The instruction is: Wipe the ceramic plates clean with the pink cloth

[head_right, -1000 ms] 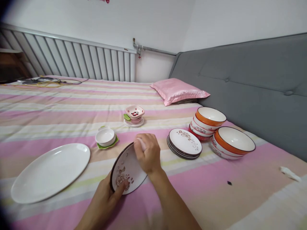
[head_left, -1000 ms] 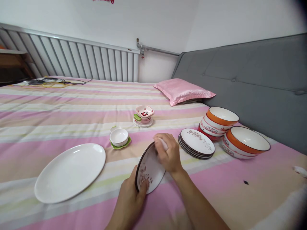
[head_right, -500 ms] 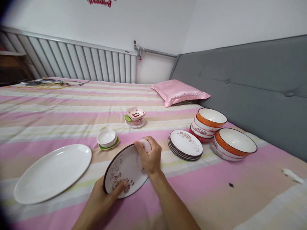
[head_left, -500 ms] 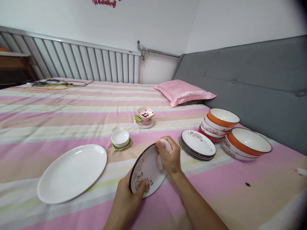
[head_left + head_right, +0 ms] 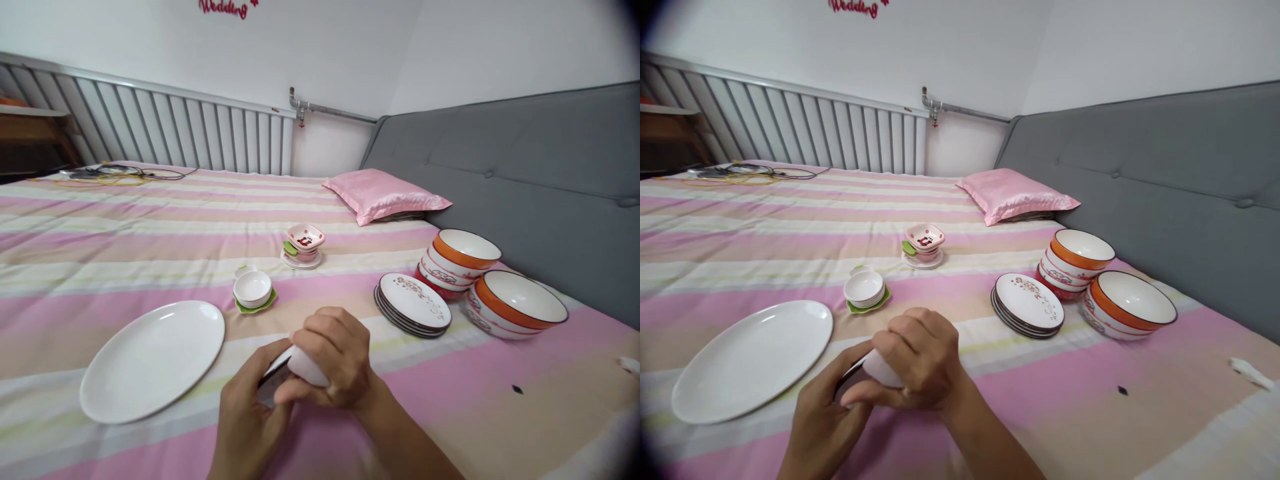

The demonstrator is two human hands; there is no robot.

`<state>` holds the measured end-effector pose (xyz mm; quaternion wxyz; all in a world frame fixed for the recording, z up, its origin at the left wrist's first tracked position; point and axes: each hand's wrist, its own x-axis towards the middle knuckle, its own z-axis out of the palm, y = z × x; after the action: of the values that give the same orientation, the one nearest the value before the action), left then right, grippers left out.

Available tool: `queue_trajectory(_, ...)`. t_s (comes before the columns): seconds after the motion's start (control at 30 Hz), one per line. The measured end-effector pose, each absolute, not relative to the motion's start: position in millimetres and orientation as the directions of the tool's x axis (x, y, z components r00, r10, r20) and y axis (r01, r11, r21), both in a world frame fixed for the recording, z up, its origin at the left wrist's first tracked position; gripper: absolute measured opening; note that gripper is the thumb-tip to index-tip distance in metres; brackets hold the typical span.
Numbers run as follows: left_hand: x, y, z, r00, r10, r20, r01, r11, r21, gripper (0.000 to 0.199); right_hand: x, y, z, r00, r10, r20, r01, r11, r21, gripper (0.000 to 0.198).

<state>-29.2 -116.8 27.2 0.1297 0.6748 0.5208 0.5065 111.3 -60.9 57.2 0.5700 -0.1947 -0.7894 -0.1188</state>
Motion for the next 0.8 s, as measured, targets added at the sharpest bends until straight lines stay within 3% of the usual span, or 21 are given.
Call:
queue_trajectory(0.07,-32.0,-117.0,29.2,-0.061,0.821,0.567,0.568,-0.439,0.696,0.032,106.8,-65.4,58.2,-0.301,0.195,0.934,0.428,0.902,-0.051,0.040)
queue_trajectory(0.27,-34.5,-111.5,26.8,-0.107,0.825,0.555,0.563,-0.409,0.718,0.029,109.4,-64.0,62.0,-0.343,0.302,0.890,0.450,0.884,-0.126,0.024)
queue_trajectory(0.37,-32.5,-109.8,25.0,-0.140,0.847,0.513,0.551,-0.364,0.751,0.028,116.0,-55.0,57.2,-0.239,0.408,0.881,0.417,0.863,-0.287,0.020)
queue_trajectory(0.43,-31.9,-109.3,23.5,-0.181,0.852,0.491,0.549,-0.327,0.769,0.030,119.5,-47.5,50.4,-0.140,0.553,0.821,0.368,0.799,-0.475,0.018)
queue_trajectory(0.53,-32.3,-109.2,21.6,-0.292,0.844,0.449,0.543,-0.240,0.805,0.034,121.7,-35.0,36.3,-0.042,0.825,0.564,0.201,0.560,-0.804,0.024)
queue_trajectory(0.6,-33.0,-109.7,21.1,-0.365,0.837,0.407,0.531,-0.172,0.830,0.037,121.4,-26.8,25.9,-0.021,0.929,0.370,0.070,0.370,-0.926,0.032)
queue_trajectory(0.8,-32.7,-112.9,23.5,-0.393,0.841,0.371,0.528,-0.124,0.840,0.040,120.3,-16.0,10.7,-0.011,0.997,-0.082,-0.196,-0.083,-0.977,0.040)
